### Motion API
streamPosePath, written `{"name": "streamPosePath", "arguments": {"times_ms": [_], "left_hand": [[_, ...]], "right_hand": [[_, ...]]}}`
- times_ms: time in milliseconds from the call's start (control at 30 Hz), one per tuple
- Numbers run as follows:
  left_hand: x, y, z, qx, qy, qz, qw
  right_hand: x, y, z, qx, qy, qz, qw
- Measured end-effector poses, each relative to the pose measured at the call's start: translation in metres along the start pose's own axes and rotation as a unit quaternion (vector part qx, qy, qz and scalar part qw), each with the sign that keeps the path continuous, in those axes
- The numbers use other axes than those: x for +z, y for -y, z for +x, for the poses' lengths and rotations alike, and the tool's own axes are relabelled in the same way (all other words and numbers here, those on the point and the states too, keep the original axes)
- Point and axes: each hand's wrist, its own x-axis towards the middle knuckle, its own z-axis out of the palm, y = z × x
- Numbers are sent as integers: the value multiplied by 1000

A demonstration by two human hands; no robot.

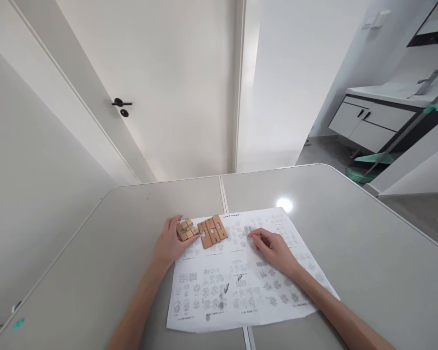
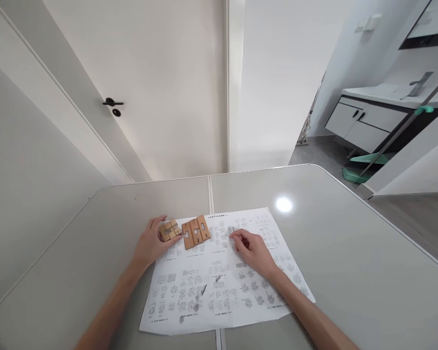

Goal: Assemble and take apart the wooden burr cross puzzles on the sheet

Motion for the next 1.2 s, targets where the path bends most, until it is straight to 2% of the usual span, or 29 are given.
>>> {"name": "streamPosePath", "arguments": {"times_ms": [233,533,633,733,833,933,1033,1100,1200], "left_hand": [[-3,-10,-1,52,30,59,996],[-17,-7,16,88,76,14,993],[-20,-1,17,74,70,-9,995],[-20,-4,8,35,22,-30,999],[-8,-34,-12,22,-19,-74,997],[15,-85,-31,141,92,-133,977],[40,-127,-37,202,121,-132,963],[52,-139,-38,206,129,-118,963],[63,-137,-39,201,119,-102,967]], "right_hand": [[0,2,1,-3,4,8,1000],[-1,4,2,-14,6,20,1000],[-2,4,2,-12,5,21,1000],[-2,3,2,-8,7,30,999],[-1,2,3,-7,5,37,999],[-2,-1,5,-3,-6,52,999],[-5,-3,6,-3,-22,80,997],[-7,-3,7,-5,-30,84,996],[-9,1,6,-27,-39,42,998]]}}
